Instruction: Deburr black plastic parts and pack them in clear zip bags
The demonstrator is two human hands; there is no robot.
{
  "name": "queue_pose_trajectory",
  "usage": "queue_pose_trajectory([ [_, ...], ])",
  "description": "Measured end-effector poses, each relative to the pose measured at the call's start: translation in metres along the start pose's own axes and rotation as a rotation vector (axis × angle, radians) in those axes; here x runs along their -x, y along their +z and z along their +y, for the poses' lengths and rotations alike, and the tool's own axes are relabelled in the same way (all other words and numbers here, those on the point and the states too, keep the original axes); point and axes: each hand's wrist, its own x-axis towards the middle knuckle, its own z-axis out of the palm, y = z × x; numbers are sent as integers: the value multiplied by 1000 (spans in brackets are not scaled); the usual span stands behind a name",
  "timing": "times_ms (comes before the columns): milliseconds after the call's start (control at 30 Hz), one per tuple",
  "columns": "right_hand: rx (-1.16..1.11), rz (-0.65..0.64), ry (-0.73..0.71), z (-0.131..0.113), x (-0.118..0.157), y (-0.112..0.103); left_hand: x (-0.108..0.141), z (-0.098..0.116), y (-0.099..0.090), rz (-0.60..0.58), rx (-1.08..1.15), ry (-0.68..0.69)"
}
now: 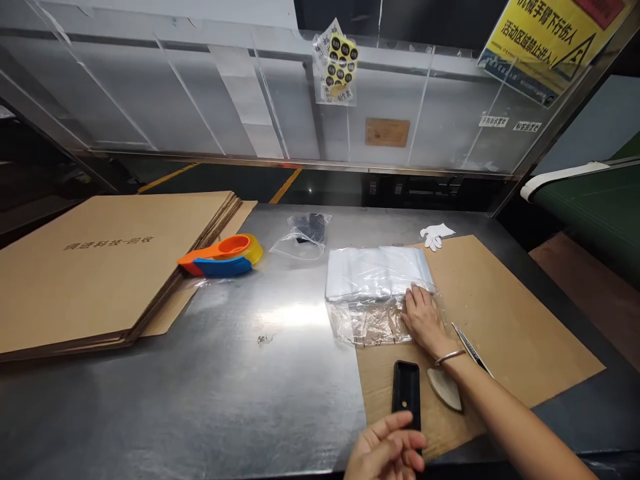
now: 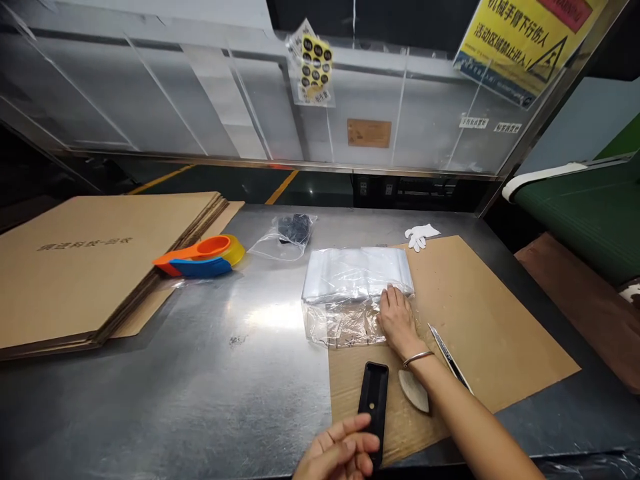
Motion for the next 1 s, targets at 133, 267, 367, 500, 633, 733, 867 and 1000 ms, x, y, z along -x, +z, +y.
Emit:
queue_pose_trajectory([
  [133, 4, -35, -34, 4, -11, 1, -23, 39, 24, 143, -112, 277],
  [267, -35, -76, -40, 4, -17, 1, -58, 60, 46, 178, -200, 334],
  [367, -86, -84, 32, 6, -19, 2, -89, 68, 59, 176, -218, 340],
  [500, -211, -109, 128, 12, -24, 3, -130, 72, 73, 164, -243, 338],
  [633, -391, -160, 201, 18, -31, 1, -159, 72, 82, 219, -243, 336],
  [733, -540, -192, 252, 22, -34, -4, -174, 71, 82, 307, -229, 336],
  [867, -763, -166, 311, 26, -31, -21, -187, 73, 82, 403, -177, 340],
  [1000, -1074, -76, 382, 24, -21, -39, -194, 75, 89, 397, -89, 383],
])
